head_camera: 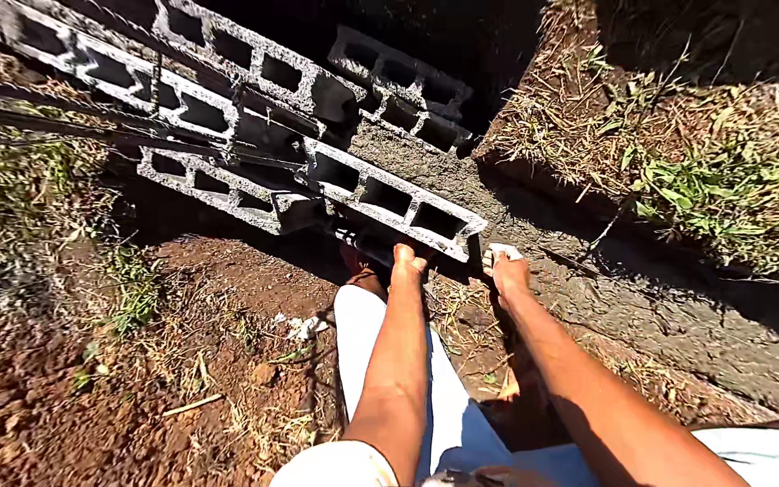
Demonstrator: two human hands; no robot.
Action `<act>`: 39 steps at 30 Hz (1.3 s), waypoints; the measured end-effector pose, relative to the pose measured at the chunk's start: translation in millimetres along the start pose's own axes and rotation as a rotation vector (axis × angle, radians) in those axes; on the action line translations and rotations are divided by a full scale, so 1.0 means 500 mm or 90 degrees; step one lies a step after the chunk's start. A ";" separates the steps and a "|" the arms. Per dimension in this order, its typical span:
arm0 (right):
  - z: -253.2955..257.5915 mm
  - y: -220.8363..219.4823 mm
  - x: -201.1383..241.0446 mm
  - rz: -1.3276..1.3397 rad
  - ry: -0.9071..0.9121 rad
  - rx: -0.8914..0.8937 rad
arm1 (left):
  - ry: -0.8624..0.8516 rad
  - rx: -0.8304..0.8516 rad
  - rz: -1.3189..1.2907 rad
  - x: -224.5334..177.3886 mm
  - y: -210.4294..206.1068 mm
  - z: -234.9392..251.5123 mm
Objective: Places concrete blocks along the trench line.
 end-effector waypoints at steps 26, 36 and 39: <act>-0.341 -0.027 -0.210 -0.872 0.118 0.464 | -0.640 0.211 0.832 -0.502 0.056 -0.149; -0.413 0.007 -0.167 -0.881 0.122 0.433 | -0.737 0.415 1.097 -0.453 -0.069 -0.228; -0.471 0.116 -0.063 -0.764 0.000 0.305 | -0.756 0.544 1.139 -0.383 -0.181 -0.279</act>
Point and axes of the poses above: each hand's wrist, its own z-axis towards the middle knuckle, its own y-axis out of the back of the hand, x = y × z, the point moved 6 cm from there along z, towards the middle knuckle, and after that the axes turned 5 degrees about -x, right-handed, at the moved point
